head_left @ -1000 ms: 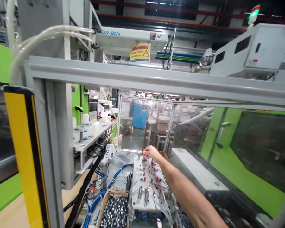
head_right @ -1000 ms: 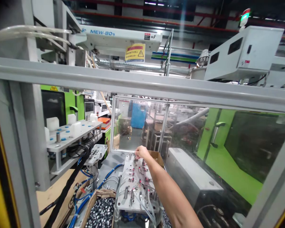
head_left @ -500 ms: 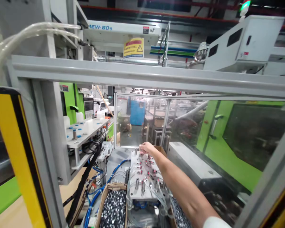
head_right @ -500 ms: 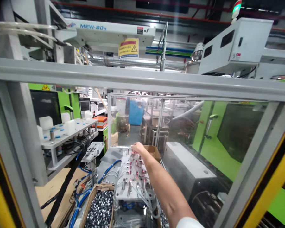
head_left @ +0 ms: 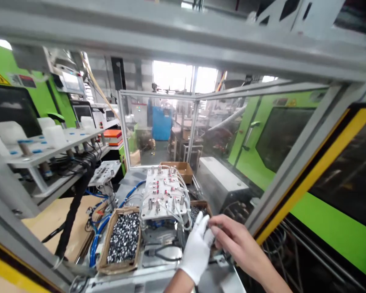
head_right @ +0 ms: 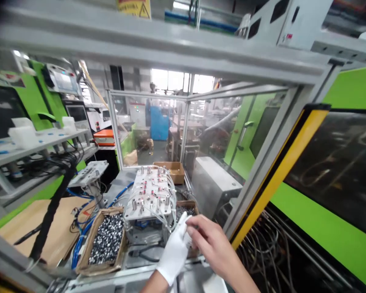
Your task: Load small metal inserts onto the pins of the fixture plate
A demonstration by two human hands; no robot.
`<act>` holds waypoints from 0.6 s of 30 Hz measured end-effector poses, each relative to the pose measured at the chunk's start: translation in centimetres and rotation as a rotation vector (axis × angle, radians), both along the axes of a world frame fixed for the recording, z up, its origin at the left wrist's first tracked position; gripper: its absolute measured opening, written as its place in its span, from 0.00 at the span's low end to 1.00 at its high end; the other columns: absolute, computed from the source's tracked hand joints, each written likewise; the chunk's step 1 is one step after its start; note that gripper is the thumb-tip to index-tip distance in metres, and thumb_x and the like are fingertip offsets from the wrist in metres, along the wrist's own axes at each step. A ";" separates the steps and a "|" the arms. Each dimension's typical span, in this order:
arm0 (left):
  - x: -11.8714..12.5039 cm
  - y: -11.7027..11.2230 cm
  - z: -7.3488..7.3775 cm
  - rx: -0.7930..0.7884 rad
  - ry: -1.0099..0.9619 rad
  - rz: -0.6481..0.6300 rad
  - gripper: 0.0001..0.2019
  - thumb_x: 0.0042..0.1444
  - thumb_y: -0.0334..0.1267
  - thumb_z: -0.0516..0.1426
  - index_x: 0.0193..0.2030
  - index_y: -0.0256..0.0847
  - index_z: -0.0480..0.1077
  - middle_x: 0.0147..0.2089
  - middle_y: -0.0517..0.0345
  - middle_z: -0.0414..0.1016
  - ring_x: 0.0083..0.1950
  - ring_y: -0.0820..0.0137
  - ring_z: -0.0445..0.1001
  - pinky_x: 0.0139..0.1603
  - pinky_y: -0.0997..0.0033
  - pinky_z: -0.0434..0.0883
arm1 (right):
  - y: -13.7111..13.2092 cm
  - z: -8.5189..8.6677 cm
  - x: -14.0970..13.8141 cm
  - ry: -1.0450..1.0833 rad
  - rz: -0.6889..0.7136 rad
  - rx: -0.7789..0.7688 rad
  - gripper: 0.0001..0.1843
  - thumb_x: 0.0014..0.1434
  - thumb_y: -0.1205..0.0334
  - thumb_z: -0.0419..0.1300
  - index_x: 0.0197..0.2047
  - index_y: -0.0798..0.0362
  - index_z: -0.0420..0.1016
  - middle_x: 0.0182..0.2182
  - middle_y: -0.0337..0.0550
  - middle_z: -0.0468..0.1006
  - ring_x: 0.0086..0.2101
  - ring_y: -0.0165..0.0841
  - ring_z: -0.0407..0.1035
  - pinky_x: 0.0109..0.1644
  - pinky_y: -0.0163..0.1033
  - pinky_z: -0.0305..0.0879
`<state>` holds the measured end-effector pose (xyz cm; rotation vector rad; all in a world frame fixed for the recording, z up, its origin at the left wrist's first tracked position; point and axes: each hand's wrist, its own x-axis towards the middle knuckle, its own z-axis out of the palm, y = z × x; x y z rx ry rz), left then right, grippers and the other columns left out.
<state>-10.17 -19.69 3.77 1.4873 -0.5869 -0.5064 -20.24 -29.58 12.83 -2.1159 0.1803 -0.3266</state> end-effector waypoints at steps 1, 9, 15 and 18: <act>-0.2 0.7 -0.2 -0.003 0.009 0.001 0.28 0.63 0.50 0.56 0.65 0.38 0.68 0.74 0.44 0.60 0.76 0.57 0.55 0.79 0.55 0.46 | -0.3 -1.6 -1.4 0.066 -0.010 -0.004 0.17 0.69 0.48 0.53 0.46 0.52 0.75 0.29 0.40 0.76 0.29 0.31 0.72 0.35 0.34 0.68; -2.2 12.3 -2.4 -0.258 0.490 0.232 0.25 0.63 0.54 0.54 0.55 0.35 0.72 0.62 0.40 0.75 0.63 0.56 0.74 0.71 0.52 0.65 | 5.3 -15.0 -4.0 0.242 0.216 -0.242 0.13 0.61 0.66 0.57 0.48 0.51 0.76 0.51 0.48 0.77 0.53 0.40 0.70 0.58 0.42 0.65; -5.0 19.3 -7.8 -0.120 0.724 0.436 0.30 0.42 0.62 0.67 0.38 0.34 0.77 0.45 0.37 0.83 0.46 0.50 0.81 0.57 0.45 0.75 | 9.5 -17.7 -0.3 0.369 0.417 -0.688 0.17 0.62 0.71 0.57 0.54 0.55 0.74 0.69 0.60 0.60 0.68 0.56 0.53 0.68 0.61 0.54; -6.6 20.3 -9.8 -0.013 0.794 0.389 0.30 0.38 0.62 0.68 0.33 0.33 0.77 0.41 0.36 0.83 0.44 0.50 0.82 0.55 0.46 0.76 | 9.6 -17.7 1.1 0.388 0.460 -0.789 0.22 0.64 0.77 0.49 0.56 0.57 0.74 0.64 0.60 0.68 0.63 0.52 0.63 0.65 0.56 0.61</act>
